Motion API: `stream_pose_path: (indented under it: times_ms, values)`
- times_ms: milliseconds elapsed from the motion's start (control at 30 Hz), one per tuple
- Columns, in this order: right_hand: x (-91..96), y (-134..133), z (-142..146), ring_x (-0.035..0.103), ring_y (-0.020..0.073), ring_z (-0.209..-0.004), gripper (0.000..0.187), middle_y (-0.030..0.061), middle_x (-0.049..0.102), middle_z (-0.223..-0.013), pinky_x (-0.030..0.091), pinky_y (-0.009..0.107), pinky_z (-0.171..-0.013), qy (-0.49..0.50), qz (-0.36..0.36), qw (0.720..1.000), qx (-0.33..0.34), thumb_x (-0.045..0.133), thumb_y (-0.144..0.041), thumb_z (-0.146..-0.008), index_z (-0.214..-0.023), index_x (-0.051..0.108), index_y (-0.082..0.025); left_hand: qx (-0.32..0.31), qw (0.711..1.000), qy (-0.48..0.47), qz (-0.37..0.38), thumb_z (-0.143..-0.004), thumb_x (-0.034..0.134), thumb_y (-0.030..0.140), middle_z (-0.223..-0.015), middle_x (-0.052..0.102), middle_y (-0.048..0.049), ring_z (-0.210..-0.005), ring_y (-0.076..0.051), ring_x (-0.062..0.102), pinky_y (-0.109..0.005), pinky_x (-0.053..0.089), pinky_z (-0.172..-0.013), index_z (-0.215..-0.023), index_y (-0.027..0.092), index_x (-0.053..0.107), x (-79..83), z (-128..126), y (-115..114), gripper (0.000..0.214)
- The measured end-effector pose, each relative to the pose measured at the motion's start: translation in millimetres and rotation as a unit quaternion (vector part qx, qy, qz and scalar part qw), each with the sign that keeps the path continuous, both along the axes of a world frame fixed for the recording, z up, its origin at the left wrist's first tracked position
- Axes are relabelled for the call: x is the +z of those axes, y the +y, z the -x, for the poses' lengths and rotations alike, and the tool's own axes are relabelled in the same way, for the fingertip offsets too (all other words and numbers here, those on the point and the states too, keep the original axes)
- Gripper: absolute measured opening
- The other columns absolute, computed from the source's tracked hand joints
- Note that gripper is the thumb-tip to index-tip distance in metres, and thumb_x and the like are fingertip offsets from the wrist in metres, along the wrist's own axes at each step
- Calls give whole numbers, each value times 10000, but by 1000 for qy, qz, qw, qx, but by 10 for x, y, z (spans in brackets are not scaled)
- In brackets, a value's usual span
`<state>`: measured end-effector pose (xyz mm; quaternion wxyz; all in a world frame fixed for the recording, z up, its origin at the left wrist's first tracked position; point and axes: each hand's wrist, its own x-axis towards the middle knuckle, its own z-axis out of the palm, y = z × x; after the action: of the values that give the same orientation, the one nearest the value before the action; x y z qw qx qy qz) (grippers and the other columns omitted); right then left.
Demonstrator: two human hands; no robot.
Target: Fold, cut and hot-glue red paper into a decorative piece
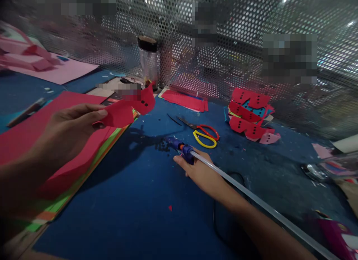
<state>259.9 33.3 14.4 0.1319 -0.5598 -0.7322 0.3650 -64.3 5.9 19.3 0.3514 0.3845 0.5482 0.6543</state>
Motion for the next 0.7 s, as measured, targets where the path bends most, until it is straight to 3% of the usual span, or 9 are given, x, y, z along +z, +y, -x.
stream_pose_path:
  times_ms: [300,700]
  values:
    - [6,50,6,592,162,-507,439,4,628,-574,440,285,-541,-45,-5,998,36,556,-622,-930,-918,706,-209,-11,1000,-5,7,-747,831,293,-862,708,-22,-813,-160,641,-302,486,-750,-837,205,773,-13,-29,9,139]
    - [-16,53,5,575,162,-449,375,-10,599,-536,420,307,-489,-14,-35,998,54,580,-587,-945,-914,695,-231,-23,1000,0,13,-794,803,260,-873,686,-23,-834,-157,622,-301,469,-762,-849,188,761,5,-55,-23,100]
